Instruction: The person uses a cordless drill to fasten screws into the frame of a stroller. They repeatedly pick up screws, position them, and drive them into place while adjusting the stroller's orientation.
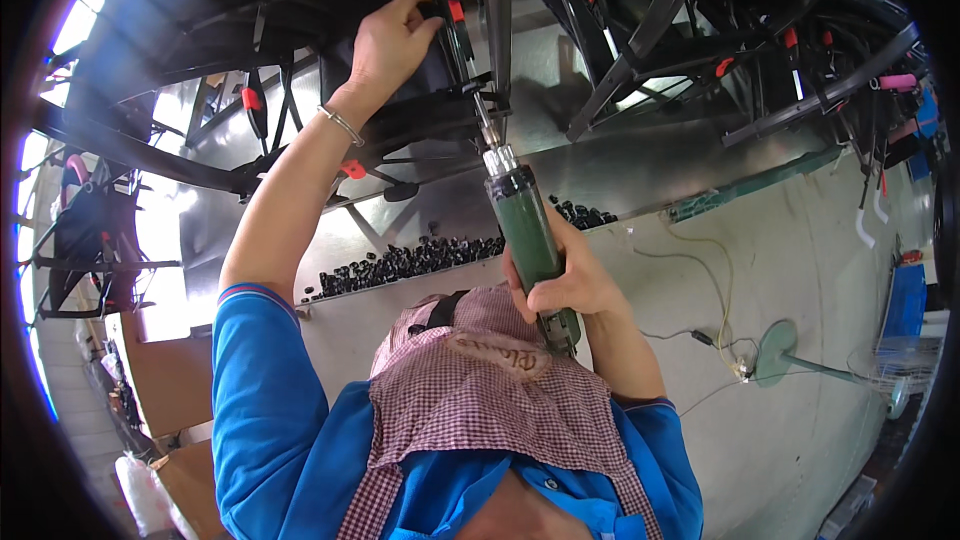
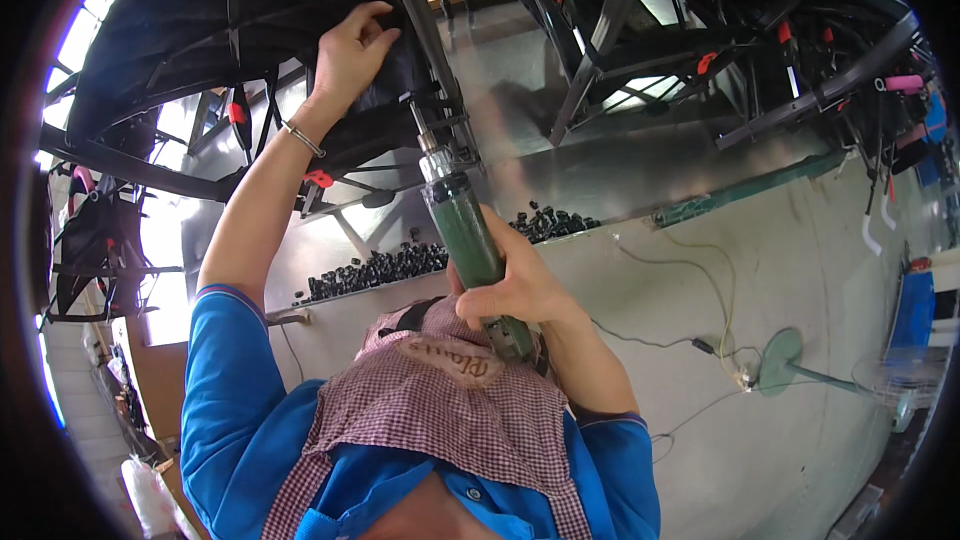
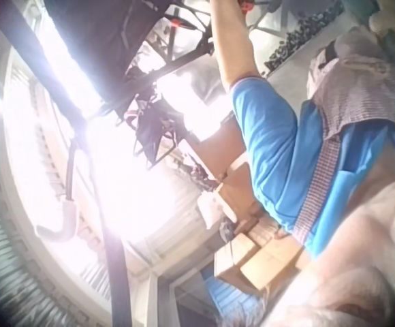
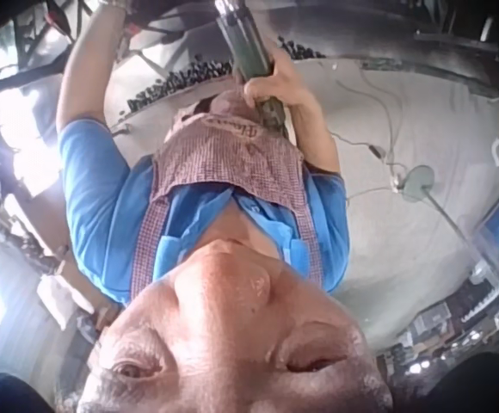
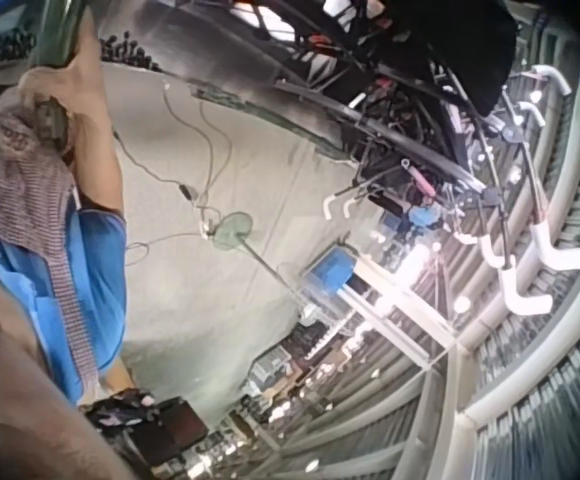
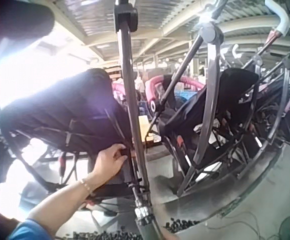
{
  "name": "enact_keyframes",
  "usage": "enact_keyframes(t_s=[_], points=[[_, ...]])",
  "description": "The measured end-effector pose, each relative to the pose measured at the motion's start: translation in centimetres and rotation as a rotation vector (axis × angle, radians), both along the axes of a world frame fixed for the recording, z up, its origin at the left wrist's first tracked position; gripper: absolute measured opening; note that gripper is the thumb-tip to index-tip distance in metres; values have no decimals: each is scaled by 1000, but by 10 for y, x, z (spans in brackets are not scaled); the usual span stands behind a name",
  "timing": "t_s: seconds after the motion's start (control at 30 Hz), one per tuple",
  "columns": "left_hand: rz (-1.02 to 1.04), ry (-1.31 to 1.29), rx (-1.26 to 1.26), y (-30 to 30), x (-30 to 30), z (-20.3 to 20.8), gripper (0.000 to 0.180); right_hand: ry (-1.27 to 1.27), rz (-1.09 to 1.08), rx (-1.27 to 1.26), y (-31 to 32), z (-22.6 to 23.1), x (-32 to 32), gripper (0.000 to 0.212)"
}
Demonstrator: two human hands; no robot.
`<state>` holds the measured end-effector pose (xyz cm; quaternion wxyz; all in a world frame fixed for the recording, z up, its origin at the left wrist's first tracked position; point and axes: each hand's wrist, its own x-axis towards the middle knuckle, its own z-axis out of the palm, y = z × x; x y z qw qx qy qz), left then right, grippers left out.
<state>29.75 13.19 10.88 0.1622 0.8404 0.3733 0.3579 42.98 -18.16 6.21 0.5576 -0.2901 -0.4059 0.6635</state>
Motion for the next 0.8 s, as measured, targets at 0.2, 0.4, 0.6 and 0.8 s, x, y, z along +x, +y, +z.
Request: enact_keyframes(t_s=[0.2,0.4,0.6,0.8], points=[[100,133,343,10,24,-2,30,-12,-72,-12,29,33,-7,75],[246,-72,193,13,31,-3,27,35,-118,-81,74,51,-17,52],[293,-113,45,-1,41,9,41,19,-161,-112,85,53,-18,56],[399,24,29,12,44,5,50,26,-189,-98,93,54,-22,55]])
